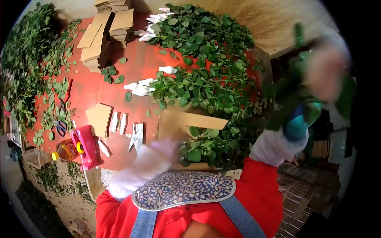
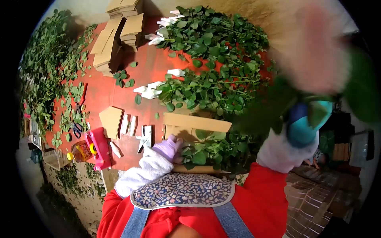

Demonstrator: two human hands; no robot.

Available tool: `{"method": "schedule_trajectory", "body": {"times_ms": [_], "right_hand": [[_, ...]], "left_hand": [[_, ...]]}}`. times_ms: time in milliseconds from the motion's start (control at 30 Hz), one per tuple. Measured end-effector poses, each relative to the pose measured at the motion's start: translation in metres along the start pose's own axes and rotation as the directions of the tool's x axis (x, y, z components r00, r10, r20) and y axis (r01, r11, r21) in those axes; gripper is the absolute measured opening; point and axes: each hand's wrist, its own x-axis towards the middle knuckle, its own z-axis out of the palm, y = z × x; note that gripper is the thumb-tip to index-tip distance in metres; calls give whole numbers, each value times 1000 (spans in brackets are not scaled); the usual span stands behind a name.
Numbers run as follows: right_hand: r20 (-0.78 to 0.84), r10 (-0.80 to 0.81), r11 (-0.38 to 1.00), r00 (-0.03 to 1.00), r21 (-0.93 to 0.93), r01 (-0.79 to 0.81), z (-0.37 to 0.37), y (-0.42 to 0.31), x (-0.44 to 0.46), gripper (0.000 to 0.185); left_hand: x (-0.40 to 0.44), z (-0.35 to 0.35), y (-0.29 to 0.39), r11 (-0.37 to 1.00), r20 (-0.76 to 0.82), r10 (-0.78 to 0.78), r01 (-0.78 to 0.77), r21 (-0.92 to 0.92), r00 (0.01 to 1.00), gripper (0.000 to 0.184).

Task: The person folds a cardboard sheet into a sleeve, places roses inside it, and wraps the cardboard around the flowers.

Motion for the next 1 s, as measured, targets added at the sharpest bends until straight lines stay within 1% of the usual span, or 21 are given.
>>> {"method": "schedule_trajectory", "body": {"times_ms": [67, 100, 133, 167, 200, 267, 333, 367, 467, 533, 567, 667, 700, 733, 800, 833, 867, 900, 933, 967, 1000], "right_hand": [[202, -81, 997, 976, 16, 80, -11, -40, -11, 32], [377, -128, 992, 917, 62, 113, -6, -54, -20, 32], [590, -159, 987, 792, 124, 105, 4, -63, -31, 32], [796, -195, 977, 573, 210, 42, 21, -64, -46, 32], [929, -214, 968, 301, 243, -60, 38, -66, -62, 33], [944, -236, 963, 231, 259, -77, 63, -51, -131, 29], [965, -103, 958, 242, 161, -235, 73, -42, -170, 29], [958, -78, 957, 275, 149, -249, 78, -40, -180, 30], [933, -43, 968, 356, 128, -217, 90, -40, -203, 31], [915, -34, 977, 403, 115, -178, 99, -44, -212, 32], [904, -30, 981, 426, 109, -163, 103, -47, -217, 33], [868, -34, 993, 495, 87, -84, 109, -56, -225, 35], [936, -27, 998, 352, 45, -42, 97, -66, -202, 39], [934, -20, 999, 358, 36, -40, 95, -74, -196, 39], [981, 184, 983, 68, -184, -12, 84, -90, -183, 45], [957, 143, 977, 253, -177, 119, 71, -100, -168, 48], [910, 90, 988, 404, -134, 81, 62, -107, -156, 48], [886, 34, 994, 462, -79, 79, 58, -111, -151, 48], [856, -25, 997, 517, -19, 79, 58, -111, -147, 47], [911, -23, 995, 411, -20, 100, 63, -112, -154, 46], [911, -22, 994, 412, -23, 103, 71, -111, -171, 46]], "left_hand": [[-1, 1, 0, 1000, -9, 6, -6, 11, 1000, 59], [-1, 2, -1, 1000, -17, 11, -11, 8, 1000, 60], [-2, 4, -2, 1000, -21, 15, -15, -3, 1000, 60], [-2, 5, -3, 1000, -30, 14, -15, -8, 999, 61], [-3, 6, -4, 1000, -29, 10, -10, -12, 1000, 61], [-5, 8, -7, 1000, -38, 3, -3, -10, 999, 62], [-4, 11, -9, 1000, -45, -21, 21, 5, 999, 63], [-3, 11, -11, 999, -53, -35, 36, 16, 998, 63], [4, 17, -14, 993, -91, -88, 95, 75, 992, 65], [10, 21, -14, 984, -156, -82, 105, 145, 984, 66], [10, 21, -13, 965, -271, 87, -13, 263, 959, 65], [19, 25, -24, 973, -175, 129, -90, 213, 976, 66], [26, 24, -33, 977, -138, 185, -166, 136, 973, 65], [26, 25, -35, 974, -140, 195, -175, 142, 971, 65], [25, -2, -9, 943, 21, 144, -144, 301, 989, 55], [25, -12, 0, 965, 65, 115, -128, 231, 991, 46], [25, 3, -14, 920, -27, 237, -215, 327, 971, 44], [25, 18, -29, 859, -120, 352, -270, 436, 928, 43], [28, 23, -37, 910, -139, 299, -238, 340, 944, 42], [23, 8, -20, 908, -139, 304, -243, 342, 942, 42], [12, -19, 9, 895, -173, 410, -357, 268, 896, 43]]}}
